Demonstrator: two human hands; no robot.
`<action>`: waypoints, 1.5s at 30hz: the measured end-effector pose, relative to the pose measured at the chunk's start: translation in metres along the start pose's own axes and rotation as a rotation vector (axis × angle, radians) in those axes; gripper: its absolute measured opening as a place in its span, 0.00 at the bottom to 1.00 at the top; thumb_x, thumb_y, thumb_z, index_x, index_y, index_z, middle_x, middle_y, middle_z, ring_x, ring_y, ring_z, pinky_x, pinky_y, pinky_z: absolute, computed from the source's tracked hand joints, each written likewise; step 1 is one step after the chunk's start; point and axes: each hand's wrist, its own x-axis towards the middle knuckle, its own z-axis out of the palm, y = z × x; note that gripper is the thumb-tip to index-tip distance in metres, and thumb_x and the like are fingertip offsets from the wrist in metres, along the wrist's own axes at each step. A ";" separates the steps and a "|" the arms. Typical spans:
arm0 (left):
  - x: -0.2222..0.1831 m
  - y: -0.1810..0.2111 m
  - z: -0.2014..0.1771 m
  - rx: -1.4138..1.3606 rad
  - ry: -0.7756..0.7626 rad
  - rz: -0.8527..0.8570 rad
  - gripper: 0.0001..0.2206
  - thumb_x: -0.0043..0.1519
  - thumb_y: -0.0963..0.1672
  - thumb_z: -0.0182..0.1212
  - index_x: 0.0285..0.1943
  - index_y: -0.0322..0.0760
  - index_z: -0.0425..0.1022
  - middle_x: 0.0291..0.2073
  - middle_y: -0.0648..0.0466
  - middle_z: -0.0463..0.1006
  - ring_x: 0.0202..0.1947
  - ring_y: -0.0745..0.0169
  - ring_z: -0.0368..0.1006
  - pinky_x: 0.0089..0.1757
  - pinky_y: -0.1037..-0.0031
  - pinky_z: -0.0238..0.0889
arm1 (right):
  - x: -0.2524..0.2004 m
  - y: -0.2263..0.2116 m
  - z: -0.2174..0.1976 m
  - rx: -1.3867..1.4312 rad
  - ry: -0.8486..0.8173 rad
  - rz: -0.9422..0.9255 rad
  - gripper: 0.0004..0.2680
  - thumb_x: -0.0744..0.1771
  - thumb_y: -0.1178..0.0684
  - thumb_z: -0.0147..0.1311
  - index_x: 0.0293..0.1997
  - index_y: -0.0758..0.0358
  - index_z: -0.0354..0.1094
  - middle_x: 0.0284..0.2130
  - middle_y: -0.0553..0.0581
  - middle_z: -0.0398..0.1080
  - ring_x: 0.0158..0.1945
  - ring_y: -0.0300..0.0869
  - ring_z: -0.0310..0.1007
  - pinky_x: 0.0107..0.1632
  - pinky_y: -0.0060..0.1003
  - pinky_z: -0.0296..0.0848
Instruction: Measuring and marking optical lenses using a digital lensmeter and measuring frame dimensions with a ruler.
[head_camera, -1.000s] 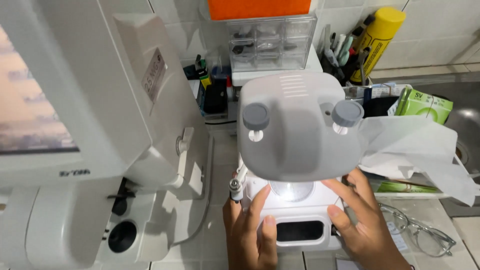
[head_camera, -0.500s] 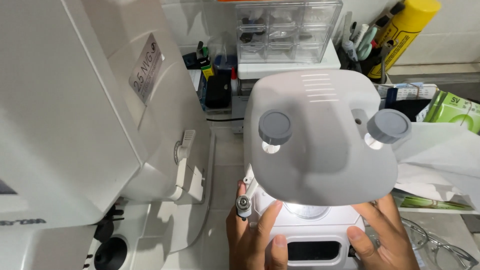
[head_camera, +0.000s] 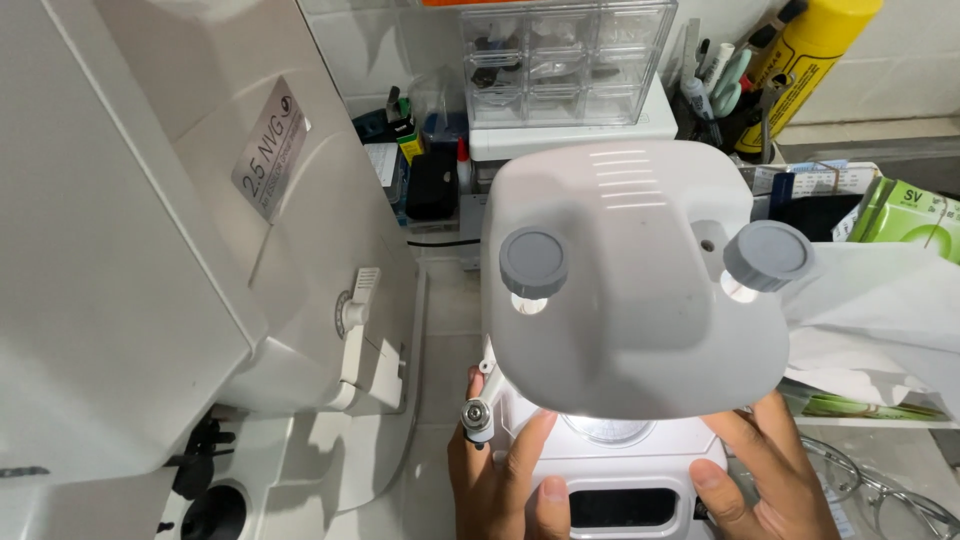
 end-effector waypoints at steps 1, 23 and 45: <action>0.002 0.004 -0.001 0.001 -0.001 -0.001 0.18 0.66 0.49 0.42 0.58 0.44 0.75 0.71 0.24 0.57 0.67 0.36 0.64 0.57 0.58 0.63 | 0.001 0.001 0.000 0.001 -0.001 0.002 0.17 0.66 0.43 0.46 0.53 0.64 0.72 0.67 0.62 0.61 0.65 0.46 0.67 0.63 0.39 0.60; 0.026 0.017 -0.079 -0.646 0.073 -0.863 0.18 0.68 0.49 0.50 0.30 0.34 0.74 0.23 0.51 0.76 0.29 0.62 0.77 0.42 0.71 0.71 | 0.113 -0.172 -0.028 -0.600 0.080 -0.460 0.15 0.72 0.40 0.56 0.56 0.60 0.74 0.26 0.53 0.76 0.27 0.46 0.76 0.25 0.43 0.71; 0.138 0.108 -0.104 -0.583 -0.191 -0.787 0.23 0.55 0.55 0.57 0.54 0.41 0.75 0.46 0.60 0.78 0.49 0.69 0.74 0.49 0.77 0.65 | 0.151 -0.177 -0.028 -0.490 -0.317 -0.495 0.12 0.72 0.46 0.44 0.58 0.58 0.66 0.50 0.58 0.72 0.45 0.56 0.73 0.39 0.53 0.68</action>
